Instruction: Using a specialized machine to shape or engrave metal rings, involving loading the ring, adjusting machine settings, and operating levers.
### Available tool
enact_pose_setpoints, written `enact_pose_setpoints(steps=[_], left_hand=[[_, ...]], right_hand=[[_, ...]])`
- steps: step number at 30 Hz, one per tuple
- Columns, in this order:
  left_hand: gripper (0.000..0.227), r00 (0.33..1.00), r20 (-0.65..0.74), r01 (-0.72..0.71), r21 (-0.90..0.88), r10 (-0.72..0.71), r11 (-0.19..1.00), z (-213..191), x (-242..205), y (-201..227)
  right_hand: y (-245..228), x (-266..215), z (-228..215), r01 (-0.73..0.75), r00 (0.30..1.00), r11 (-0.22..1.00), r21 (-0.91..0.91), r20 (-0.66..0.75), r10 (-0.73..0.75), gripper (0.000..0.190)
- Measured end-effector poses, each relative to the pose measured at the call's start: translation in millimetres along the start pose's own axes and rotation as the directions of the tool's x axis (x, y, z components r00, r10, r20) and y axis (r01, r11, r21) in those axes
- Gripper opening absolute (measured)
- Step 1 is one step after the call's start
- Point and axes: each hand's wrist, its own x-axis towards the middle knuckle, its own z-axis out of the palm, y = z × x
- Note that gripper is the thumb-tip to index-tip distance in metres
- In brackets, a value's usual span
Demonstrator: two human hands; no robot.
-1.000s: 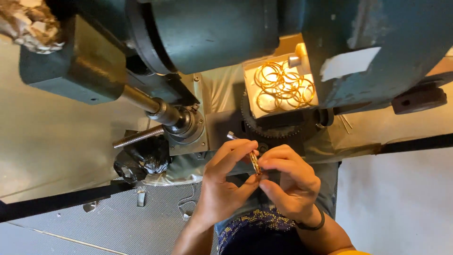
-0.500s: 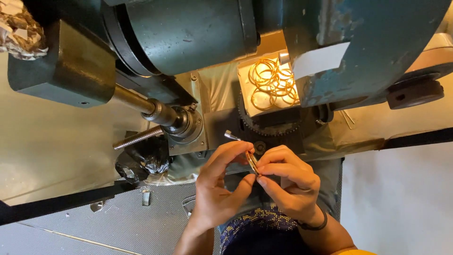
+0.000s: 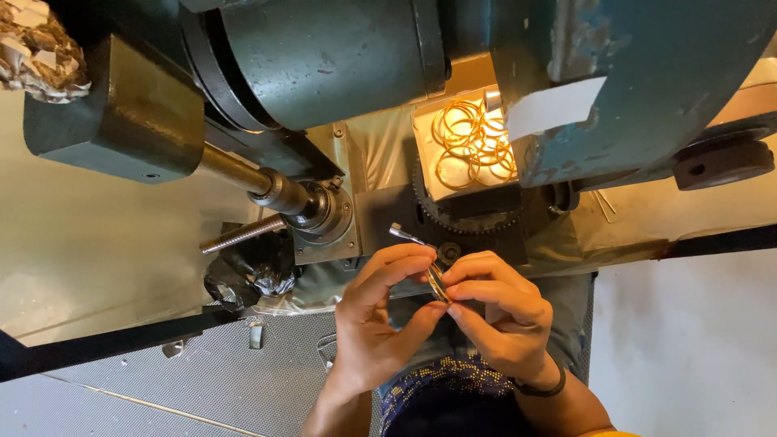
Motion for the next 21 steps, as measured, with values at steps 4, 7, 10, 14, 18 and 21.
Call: enact_pose_setpoints(steps=[4, 7, 10, 14, 18, 21], left_hand=[[0.039, 1.0, -0.016, 0.008, 0.021, -0.008, 1.0, 1.3, 0.0, 1.4], [0.039, 1.0, -0.024, -0.003, 0.01, 0.003, 1.0, 2.5, -0.6, 2.2], [0.036, 0.999, -0.043, -0.001, -0.01, 0.001, 1.0, 3.8, -2.8, -0.7], [0.036, 0.999, -0.051, -0.001, 0.002, 0.001, 1.0, 5.7, -3.7, 0.5], [0.034, 0.998, -0.063, 0.001, 0.009, -0.001, 1.0, 8.3, -4.1, 1.4], [0.032, 0.997, -0.073, 0.006, 0.014, -0.005, 1.0, 9.8, -3.7, 3.6]], right_hand=[[1.2, -0.2, -0.4, 0.004, 1.0, 1.0, 0.001, 0.002, -0.004, 0.009], [-0.1, 0.2, -0.5, -0.004, 1.0, 1.0, 0.013, -0.001, 0.004, 0.009], [-2.9, 1.7, -0.6, -0.008, 1.0, 1.0, 0.016, -0.016, 0.008, 0.009], [-1.4, -1.0, -3.5, -0.017, 0.999, 0.999, 0.027, -0.03, 0.018, 0.011], [-1.1, -0.8, -5.4, -0.013, 1.0, 1.0, 0.025, -0.026, 0.013, 0.012], [-1.3, -0.1, -6.1, -0.013, 1.0, 1.0, 0.023, -0.022, 0.013, 0.011]])
